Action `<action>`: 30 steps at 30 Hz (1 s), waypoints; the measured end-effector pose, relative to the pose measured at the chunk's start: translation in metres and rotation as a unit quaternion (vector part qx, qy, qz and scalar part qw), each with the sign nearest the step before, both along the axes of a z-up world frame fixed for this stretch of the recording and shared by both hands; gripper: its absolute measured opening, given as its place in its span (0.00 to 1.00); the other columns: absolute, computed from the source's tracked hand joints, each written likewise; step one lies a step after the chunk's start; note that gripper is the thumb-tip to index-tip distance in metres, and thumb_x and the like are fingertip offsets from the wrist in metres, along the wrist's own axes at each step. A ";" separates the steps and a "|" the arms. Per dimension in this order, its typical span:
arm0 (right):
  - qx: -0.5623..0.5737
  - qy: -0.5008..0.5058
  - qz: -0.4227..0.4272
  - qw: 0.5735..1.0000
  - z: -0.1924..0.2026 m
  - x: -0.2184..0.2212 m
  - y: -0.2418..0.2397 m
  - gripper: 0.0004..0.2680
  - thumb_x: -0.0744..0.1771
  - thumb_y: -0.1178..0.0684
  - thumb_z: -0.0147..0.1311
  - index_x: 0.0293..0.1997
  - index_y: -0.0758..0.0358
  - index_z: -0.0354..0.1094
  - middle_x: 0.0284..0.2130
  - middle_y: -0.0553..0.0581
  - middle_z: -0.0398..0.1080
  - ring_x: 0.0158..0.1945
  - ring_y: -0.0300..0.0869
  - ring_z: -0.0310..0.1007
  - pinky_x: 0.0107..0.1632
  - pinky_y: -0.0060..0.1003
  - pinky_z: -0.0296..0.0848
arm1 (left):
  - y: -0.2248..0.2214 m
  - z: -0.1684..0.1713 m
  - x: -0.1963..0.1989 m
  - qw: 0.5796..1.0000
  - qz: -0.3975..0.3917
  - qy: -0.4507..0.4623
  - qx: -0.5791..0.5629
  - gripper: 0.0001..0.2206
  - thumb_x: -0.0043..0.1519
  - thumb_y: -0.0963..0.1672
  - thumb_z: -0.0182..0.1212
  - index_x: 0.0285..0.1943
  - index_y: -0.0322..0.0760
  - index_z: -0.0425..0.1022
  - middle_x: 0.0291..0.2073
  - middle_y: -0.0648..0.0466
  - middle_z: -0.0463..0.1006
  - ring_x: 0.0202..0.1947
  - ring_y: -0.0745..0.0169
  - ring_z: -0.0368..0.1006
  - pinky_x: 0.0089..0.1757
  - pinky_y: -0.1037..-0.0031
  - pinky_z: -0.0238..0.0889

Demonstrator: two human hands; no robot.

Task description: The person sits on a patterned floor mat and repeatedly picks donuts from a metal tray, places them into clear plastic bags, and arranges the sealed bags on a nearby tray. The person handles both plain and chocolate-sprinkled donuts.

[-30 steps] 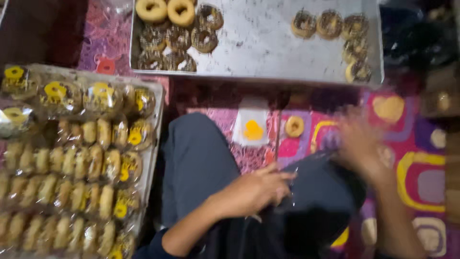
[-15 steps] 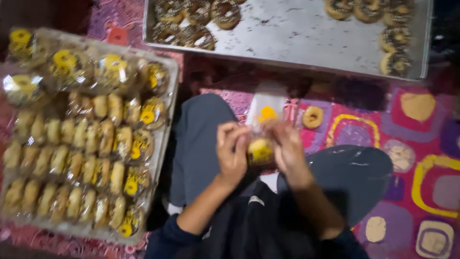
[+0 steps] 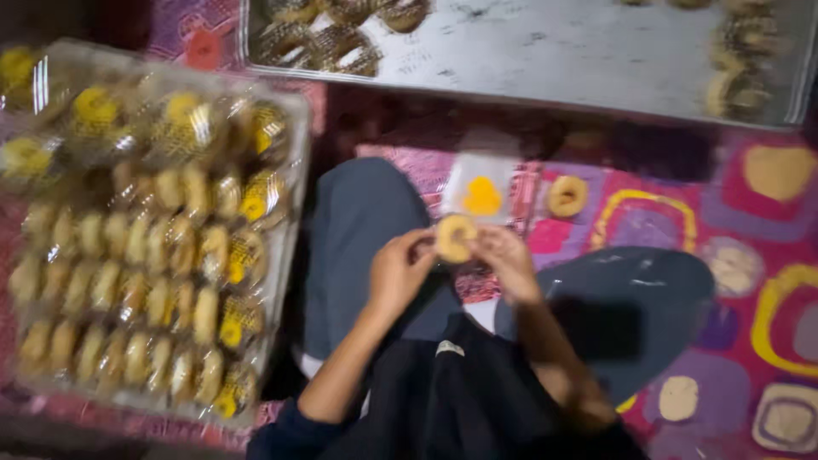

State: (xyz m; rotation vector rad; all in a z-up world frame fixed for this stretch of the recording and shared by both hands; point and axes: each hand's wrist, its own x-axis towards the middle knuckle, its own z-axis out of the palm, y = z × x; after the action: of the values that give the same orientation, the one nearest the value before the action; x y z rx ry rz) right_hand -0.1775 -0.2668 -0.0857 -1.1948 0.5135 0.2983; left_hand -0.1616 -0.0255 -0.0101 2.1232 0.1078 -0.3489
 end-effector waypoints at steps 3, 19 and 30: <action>-0.255 -0.031 -0.051 0.965 -0.003 0.022 -0.101 0.11 0.66 0.59 0.64 0.51 0.69 0.72 0.41 0.54 0.75 0.44 0.37 0.74 0.46 0.31 0.75 | -0.115 -0.055 0.037 0.966 -0.079 -0.229 -0.094 0.16 0.54 0.42 0.70 0.52 0.36 0.80 0.55 0.39 0.73 0.56 0.39 0.69 0.54 0.61 0.64; 0.318 0.054 0.068 0.944 0.021 0.021 -0.078 0.19 0.71 0.47 0.49 0.66 0.71 0.60 0.56 0.68 0.71 0.55 0.55 0.74 0.55 0.52 0.75 | -0.062 0.044 0.044 0.918 -0.135 -0.155 -0.340 0.46 0.45 0.41 0.80 0.74 0.31 0.56 0.70 0.48 0.59 0.69 0.58 0.56 0.64 0.67 0.54; 0.338 0.058 0.288 0.894 0.036 0.022 0.026 0.17 0.72 0.50 0.46 0.67 0.70 0.58 0.53 0.68 0.70 0.49 0.47 0.73 0.49 0.41 0.74 | 0.208 0.095 -0.002 0.780 0.506 0.059 -0.364 0.26 0.60 0.57 0.56 0.58 0.38 0.72 0.48 0.47 0.81 0.46 0.50 0.80 0.42 0.52 0.77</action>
State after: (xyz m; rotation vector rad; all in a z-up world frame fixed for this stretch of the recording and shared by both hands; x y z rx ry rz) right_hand -0.1556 -0.2407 -0.0499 -0.6157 0.1099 0.9793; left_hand -0.1638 0.1827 0.0851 1.0337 0.9800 0.1343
